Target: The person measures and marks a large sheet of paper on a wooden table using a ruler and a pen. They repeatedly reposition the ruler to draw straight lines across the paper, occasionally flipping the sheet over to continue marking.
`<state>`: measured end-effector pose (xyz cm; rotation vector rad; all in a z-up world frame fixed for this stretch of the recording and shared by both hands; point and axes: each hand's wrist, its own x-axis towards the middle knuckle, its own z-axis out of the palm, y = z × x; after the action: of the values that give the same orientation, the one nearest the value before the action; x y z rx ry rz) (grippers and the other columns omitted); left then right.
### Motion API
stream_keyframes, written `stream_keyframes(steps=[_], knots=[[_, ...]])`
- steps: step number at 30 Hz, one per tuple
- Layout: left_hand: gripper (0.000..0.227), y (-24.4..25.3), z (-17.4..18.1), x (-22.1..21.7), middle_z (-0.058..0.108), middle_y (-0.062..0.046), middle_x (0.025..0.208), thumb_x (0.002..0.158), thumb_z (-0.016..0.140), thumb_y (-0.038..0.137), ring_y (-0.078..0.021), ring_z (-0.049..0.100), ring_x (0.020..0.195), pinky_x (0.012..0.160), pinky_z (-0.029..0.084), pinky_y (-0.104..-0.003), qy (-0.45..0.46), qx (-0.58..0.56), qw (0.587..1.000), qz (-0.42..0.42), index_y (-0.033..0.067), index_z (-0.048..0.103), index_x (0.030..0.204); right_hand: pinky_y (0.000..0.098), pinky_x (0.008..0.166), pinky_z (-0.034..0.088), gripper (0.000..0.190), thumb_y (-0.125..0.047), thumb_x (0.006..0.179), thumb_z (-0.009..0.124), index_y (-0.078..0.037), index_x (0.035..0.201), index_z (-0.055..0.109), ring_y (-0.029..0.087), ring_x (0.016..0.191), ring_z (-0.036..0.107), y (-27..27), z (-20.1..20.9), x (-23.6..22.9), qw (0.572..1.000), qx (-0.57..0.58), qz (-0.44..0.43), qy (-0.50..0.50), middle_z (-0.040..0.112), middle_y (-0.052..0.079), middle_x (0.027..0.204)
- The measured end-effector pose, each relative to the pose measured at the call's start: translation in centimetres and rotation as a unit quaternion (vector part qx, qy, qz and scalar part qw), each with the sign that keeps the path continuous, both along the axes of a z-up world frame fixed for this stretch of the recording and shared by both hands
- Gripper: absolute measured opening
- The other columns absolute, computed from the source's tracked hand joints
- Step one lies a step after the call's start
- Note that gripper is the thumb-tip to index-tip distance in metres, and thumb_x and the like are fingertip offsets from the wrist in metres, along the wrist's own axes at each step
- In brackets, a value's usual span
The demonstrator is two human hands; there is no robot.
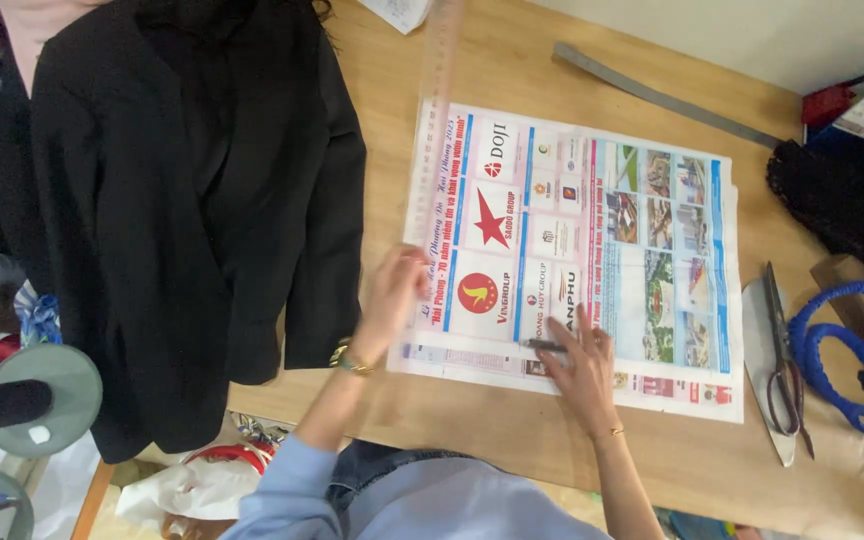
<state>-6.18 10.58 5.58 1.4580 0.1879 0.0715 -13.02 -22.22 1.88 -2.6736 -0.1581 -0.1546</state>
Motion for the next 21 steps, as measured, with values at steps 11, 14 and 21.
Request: stream_keyframes(steps=[11,14,21], knots=[[0.03,1.8,-1.3,-11.0,0.071,-0.019,0.075,0.099,0.062,0.03,-0.0406,0.07,0.078,0.074,0.054,-0.046,0.11,0.31,0.943,0.041,0.0107,0.066,0.122,0.0412,0.093,0.05,0.052,-0.057,0.093,0.063,-0.035,0.14,0.063,0.027,0.113,0.057,4.1,-3.4,0.8,0.998,-0.051,-0.033,-0.017,0.053,0.008,0.147],[0.04,1.3,-3.6,-12.3,0.073,-0.011,0.093,0.098,0.063,0.033,-0.0326,0.069,0.075,0.075,0.052,-0.044,0.078,0.367,0.925,0.056,0.0155,0.061,0.133,0.0493,0.095,0.051,0.054,-0.052,0.093,0.063,-0.029,0.142,0.061,0.033,0.12,0.058,4.5,-2.8,0.6,0.998,-0.067,-0.007,-0.002,0.052,0.012,0.146],[0.042,1.9,-5.8,-12.6,0.074,-0.005,0.107,0.101,0.054,0.031,-0.027,0.069,0.088,0.079,0.046,-0.043,0.043,0.426,0.902,0.045,0.0193,0.057,0.141,0.0533,0.09,0.052,0.053,-0.051,0.094,0.062,-0.029,0.142,0.06,0.034,0.124,0.059,3.7,-2.7,0.4,0.994,-0.105,-0.015,-0.016,0.054,0.012,0.146]])
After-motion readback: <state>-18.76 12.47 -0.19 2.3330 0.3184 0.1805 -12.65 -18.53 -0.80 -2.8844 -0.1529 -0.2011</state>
